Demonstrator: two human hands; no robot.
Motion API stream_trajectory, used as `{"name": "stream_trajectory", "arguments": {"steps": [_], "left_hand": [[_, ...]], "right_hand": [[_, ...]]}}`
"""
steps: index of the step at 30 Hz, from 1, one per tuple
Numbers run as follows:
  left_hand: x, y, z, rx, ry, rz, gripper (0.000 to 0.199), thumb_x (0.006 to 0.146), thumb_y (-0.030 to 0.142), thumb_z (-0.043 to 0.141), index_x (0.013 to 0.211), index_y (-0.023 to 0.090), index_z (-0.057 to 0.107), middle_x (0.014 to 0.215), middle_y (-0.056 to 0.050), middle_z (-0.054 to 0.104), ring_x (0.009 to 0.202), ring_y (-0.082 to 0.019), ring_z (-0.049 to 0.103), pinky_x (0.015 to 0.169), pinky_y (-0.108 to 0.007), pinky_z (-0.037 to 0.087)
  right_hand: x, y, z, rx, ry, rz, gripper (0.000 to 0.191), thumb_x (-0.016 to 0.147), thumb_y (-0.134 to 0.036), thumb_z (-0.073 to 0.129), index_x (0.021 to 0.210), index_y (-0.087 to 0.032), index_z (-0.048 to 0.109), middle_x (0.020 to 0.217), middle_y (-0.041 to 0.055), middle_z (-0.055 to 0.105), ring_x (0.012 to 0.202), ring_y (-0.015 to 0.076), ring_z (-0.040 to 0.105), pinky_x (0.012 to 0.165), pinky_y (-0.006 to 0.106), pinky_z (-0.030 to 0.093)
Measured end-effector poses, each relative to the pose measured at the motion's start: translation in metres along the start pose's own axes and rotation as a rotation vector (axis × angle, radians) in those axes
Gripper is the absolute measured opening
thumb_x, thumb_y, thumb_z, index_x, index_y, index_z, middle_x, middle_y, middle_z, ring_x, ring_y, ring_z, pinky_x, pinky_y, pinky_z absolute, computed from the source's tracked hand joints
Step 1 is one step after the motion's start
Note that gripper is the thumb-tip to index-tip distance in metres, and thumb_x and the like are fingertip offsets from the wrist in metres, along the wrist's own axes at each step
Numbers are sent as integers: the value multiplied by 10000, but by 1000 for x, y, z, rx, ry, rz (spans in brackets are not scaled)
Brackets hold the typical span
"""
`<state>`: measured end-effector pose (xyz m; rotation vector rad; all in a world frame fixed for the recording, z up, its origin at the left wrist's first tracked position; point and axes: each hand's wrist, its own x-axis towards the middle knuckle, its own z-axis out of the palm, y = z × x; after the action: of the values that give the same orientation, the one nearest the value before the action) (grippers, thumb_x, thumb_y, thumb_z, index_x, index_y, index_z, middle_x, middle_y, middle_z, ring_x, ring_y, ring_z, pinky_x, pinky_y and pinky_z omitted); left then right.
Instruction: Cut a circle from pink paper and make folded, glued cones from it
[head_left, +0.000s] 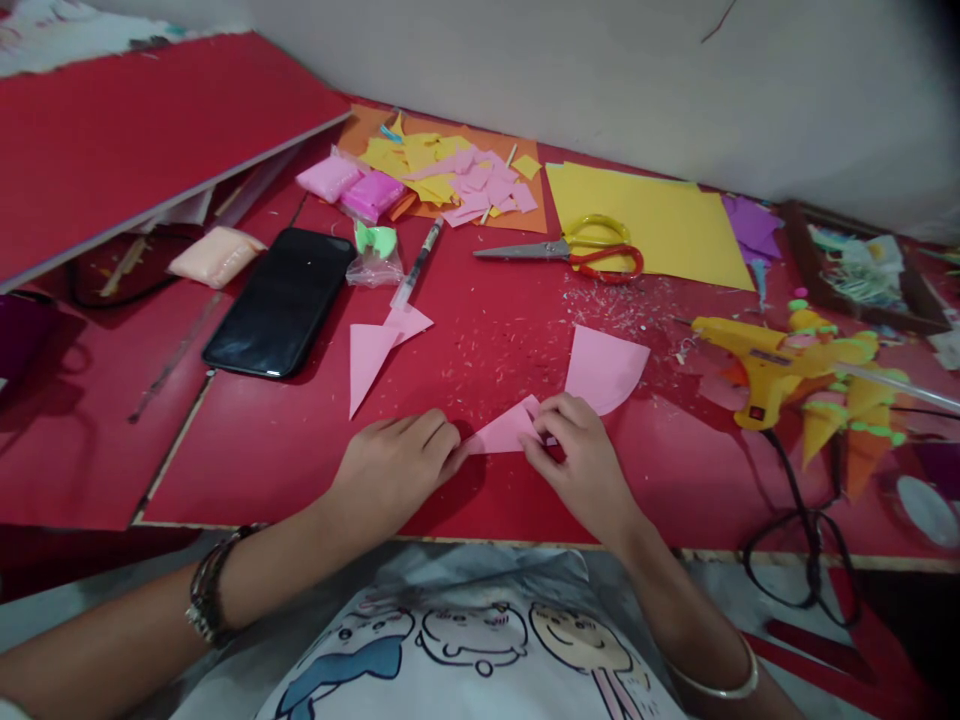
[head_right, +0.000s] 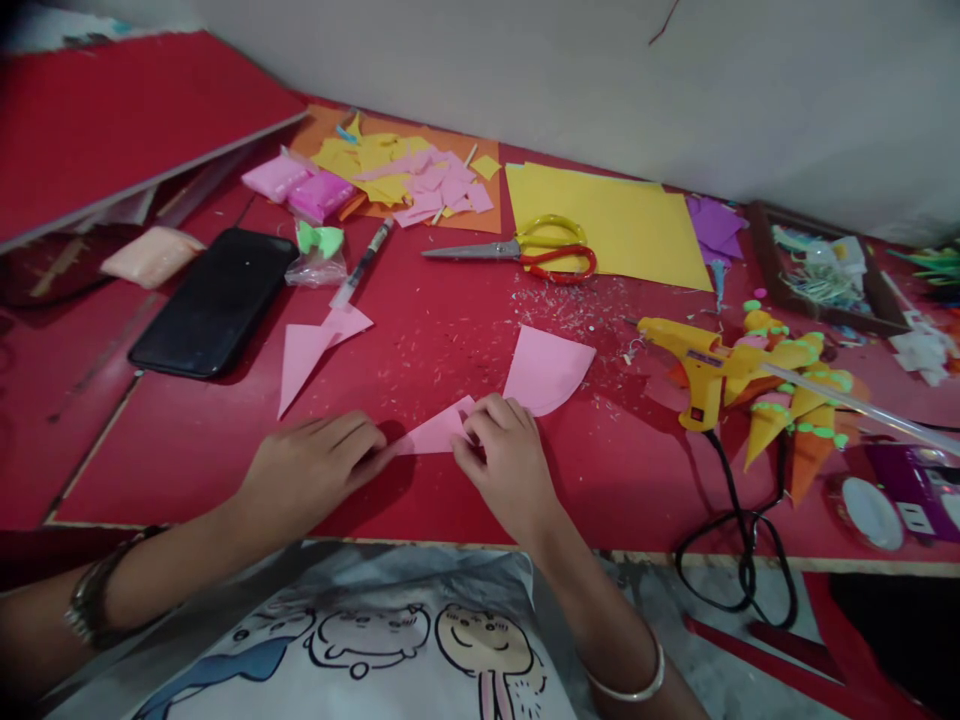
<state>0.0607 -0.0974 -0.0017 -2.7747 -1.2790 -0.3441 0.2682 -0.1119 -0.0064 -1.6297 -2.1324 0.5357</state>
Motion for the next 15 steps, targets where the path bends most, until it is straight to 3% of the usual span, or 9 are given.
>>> {"name": "stream_trajectory", "arguments": {"steps": [5, 9, 12, 15], "left_hand": [[5, 2, -3, -5, -50, -39, 308, 879, 323, 434, 623, 176, 523, 572, -6, 530, 499, -136, 495, 463, -277, 235], [6, -3, -2, -82, -144, -46, 285, 878, 323, 433, 656, 173, 530, 658, -14, 550, 584, -145, 524, 529, -270, 320], [5, -12, 2, -182, -181, -6, 238, 888, 321, 414, 775, 174, 563, 816, -32, 566, 699, -151, 543, 627, -275, 385], [7, -22, 5, -248, -161, 125, 233, 904, 321, 382, 994, 227, 576, 997, -46, 541, 884, -168, 536, 748, -292, 408]], "right_hand": [[0, -1, 1, -41, -2, -2, 163, 810, -181, 508, 652, -173, 470, 795, 26, 506, 766, 160, 444, 713, 303, 360], [0, -1, 2, -68, 7, 0, 168, 812, -183, 506, 649, -174, 466, 792, 28, 505, 764, 162, 445, 705, 302, 359], [0, 0, 3, -83, 14, -3, 174, 815, -190, 502, 646, -175, 463, 797, 31, 508, 766, 164, 445, 703, 302, 359], [0, 0, 3, -91, 11, -4, 181, 819, -196, 499, 644, -174, 460, 792, 33, 506, 759, 163, 442, 700, 304, 360]]}}
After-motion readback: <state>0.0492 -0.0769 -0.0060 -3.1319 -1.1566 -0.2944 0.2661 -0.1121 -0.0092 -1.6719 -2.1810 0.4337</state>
